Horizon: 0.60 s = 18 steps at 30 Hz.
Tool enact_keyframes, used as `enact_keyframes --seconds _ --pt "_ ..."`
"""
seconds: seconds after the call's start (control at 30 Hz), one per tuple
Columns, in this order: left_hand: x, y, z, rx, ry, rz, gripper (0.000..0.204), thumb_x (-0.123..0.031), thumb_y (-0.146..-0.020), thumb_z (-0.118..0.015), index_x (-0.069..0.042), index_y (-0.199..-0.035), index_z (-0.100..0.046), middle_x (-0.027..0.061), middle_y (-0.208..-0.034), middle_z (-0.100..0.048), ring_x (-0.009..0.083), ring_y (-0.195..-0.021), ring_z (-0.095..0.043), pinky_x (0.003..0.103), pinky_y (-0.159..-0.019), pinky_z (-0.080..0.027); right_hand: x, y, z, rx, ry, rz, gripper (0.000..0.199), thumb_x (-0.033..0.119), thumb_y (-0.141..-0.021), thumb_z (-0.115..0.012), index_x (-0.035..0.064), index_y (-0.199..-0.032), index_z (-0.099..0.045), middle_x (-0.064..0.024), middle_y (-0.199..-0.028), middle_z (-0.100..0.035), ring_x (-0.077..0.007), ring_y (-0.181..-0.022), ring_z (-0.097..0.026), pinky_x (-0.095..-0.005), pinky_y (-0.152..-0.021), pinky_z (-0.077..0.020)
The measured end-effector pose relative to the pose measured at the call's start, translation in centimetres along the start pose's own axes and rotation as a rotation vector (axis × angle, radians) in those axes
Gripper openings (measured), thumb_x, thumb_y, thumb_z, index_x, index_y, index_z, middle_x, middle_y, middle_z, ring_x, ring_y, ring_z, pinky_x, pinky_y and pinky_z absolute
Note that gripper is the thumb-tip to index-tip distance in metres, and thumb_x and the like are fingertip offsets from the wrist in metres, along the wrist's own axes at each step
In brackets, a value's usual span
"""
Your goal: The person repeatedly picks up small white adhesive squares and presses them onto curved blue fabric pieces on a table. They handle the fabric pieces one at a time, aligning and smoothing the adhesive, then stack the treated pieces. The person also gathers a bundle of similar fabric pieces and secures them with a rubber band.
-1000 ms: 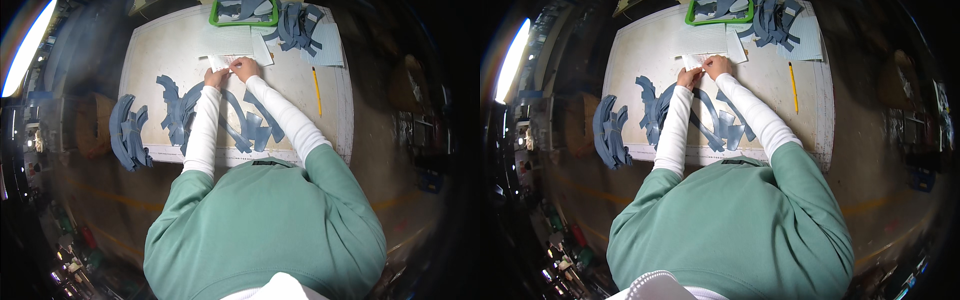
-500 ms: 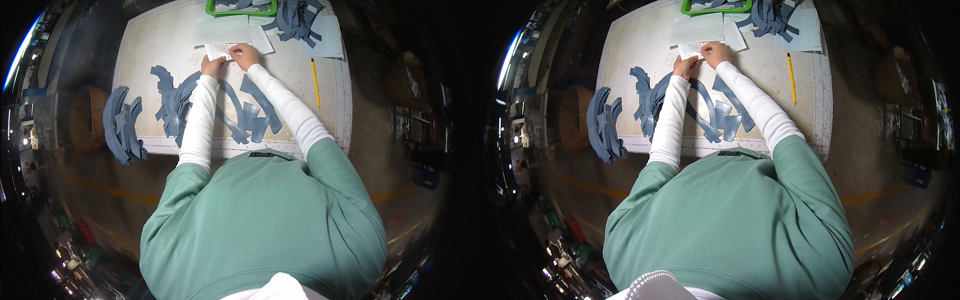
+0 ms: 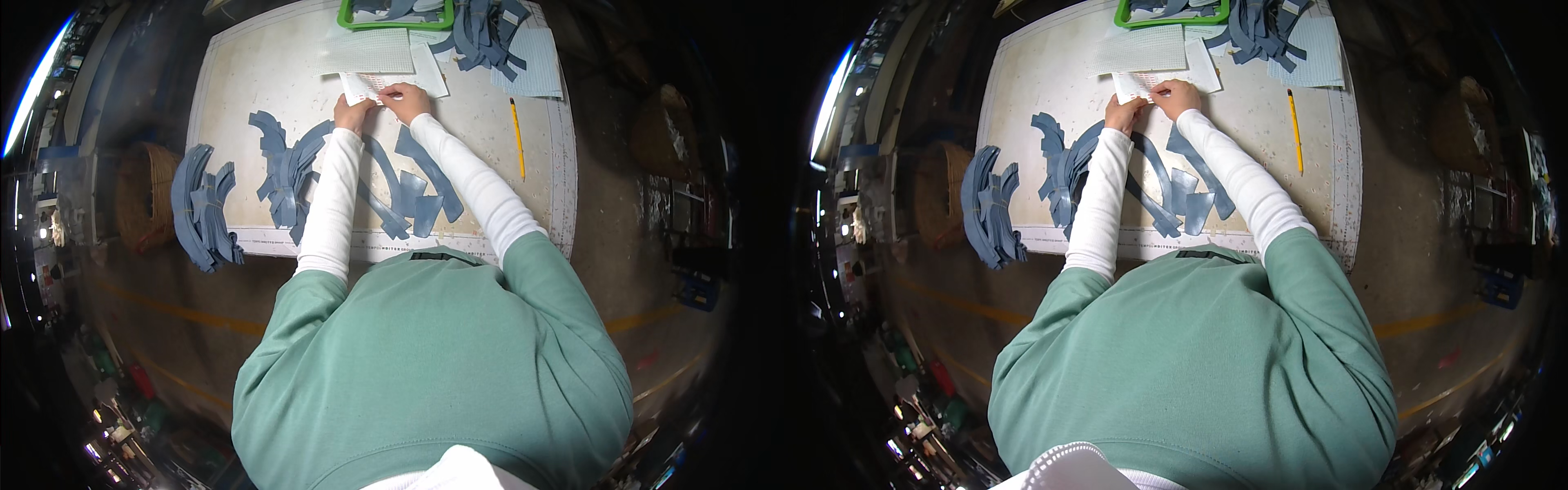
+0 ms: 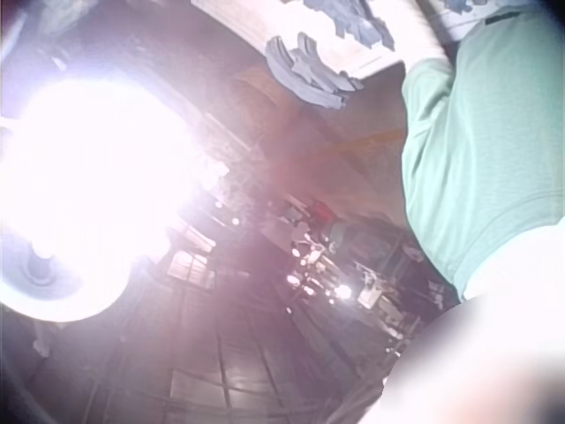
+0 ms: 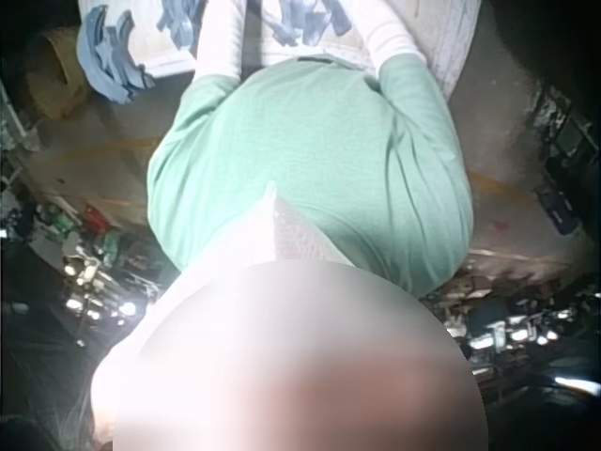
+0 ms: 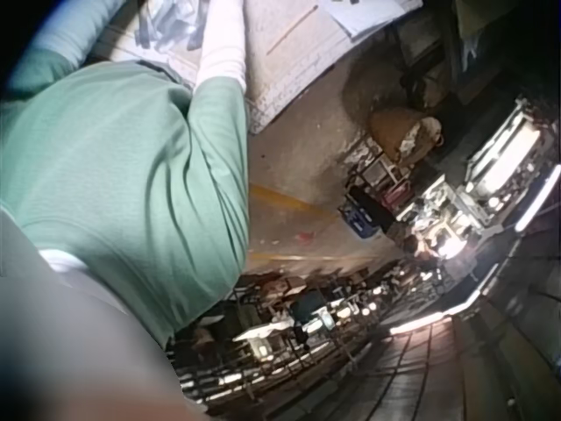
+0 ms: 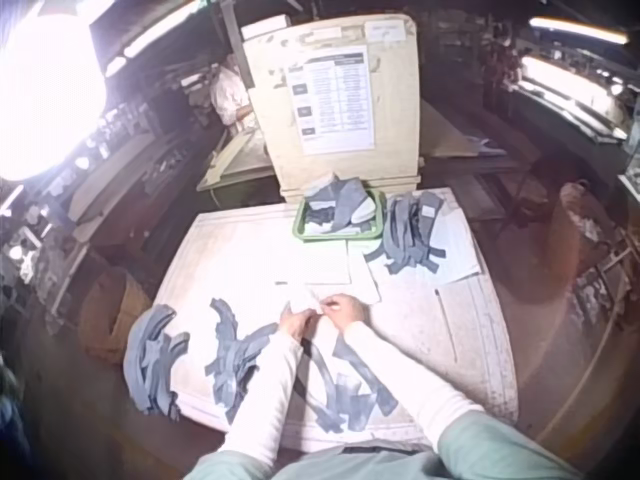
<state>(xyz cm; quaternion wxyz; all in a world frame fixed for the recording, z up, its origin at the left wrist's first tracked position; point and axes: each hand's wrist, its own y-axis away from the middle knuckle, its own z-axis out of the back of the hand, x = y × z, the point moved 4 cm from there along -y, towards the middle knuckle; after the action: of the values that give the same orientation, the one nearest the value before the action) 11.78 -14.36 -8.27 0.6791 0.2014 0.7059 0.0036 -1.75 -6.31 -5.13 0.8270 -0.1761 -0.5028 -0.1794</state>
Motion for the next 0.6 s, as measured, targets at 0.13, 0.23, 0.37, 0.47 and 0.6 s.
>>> enact_keyframes --seconds 0.13,0.23,0.37,0.47,0.6 --pt "-0.2 0.4 0.0 -0.030 -0.031 -0.043 0.038 0.006 -0.064 -0.072 0.003 -0.096 -0.052 0.0105 -0.080 -0.064 0.0151 -0.061 -0.059 0.024 -0.052 -0.047 -0.3 0.1 -0.4 0.049 0.023 -0.081 0.017 0.023 -0.073 -0.071 0.0098 -0.084 -0.071 -0.0042 -0.086 -0.069 -0.0155 -0.081 -0.066 -0.0283 -0.073 -0.0507" --pt "-0.2 0.4 0.0 -0.023 -0.018 -0.046 0.042 0.006 -0.063 -0.074 0.005 -0.098 -0.051 0.0116 -0.083 -0.064 0.0163 -0.064 -0.061 0.025 -0.056 -0.049 0.7 0.4 -0.1 -0.112 0.198 0.146 0.015 0.025 -0.070 -0.071 0.0112 -0.076 -0.070 -0.0049 -0.077 -0.069 -0.0200 -0.073 -0.066 -0.0307 -0.072 -0.0513" --pt "-0.1 0.6 0.1 -0.125 -0.205 -0.077 0.046 0.003 -0.063 -0.076 0.005 -0.102 -0.050 0.0127 -0.086 -0.064 0.0172 -0.068 -0.062 0.027 -0.060 -0.051 0.6 0.3 -0.1 -0.157 0.106 0.115 0.015 0.024 -0.072 -0.070 0.0092 -0.075 -0.068 -0.0047 -0.076 -0.068 -0.0177 -0.071 -0.066 -0.0291 -0.069 -0.0514" --pt "-1.5 1.6 0.5 -0.202 -0.469 -0.218 0.057 -0.012 -0.064 -0.080 0.006 -0.108 -0.049 0.0145 -0.089 -0.064 0.0220 -0.072 -0.063 0.030 -0.065 -0.052 0.2 -0.1 1.0 -0.109 -0.055 -0.056 0.018 0.024 -0.074 -0.071 0.0070 -0.082 -0.069 -0.0061 -0.079 -0.069 -0.0148 -0.074 -0.066 -0.0262 -0.067 -0.0509" --pt "-4.6 5.4 1.5 -0.384 -0.889 -0.549 0.071 -0.030 -0.063 -0.080 -0.003 -0.120 -0.046 0.0185 -0.110 -0.050 0.0336 -0.104 -0.048 0.040 -0.092 -0.038 0.3 1.5 5.2 0.064 -0.077 -0.025 0.019 0.027 -0.071 -0.073 0.0098 -0.078 -0.070 -0.0029 -0.074 -0.069 -0.0149 -0.069 -0.065 -0.0273 -0.067 -0.0512"
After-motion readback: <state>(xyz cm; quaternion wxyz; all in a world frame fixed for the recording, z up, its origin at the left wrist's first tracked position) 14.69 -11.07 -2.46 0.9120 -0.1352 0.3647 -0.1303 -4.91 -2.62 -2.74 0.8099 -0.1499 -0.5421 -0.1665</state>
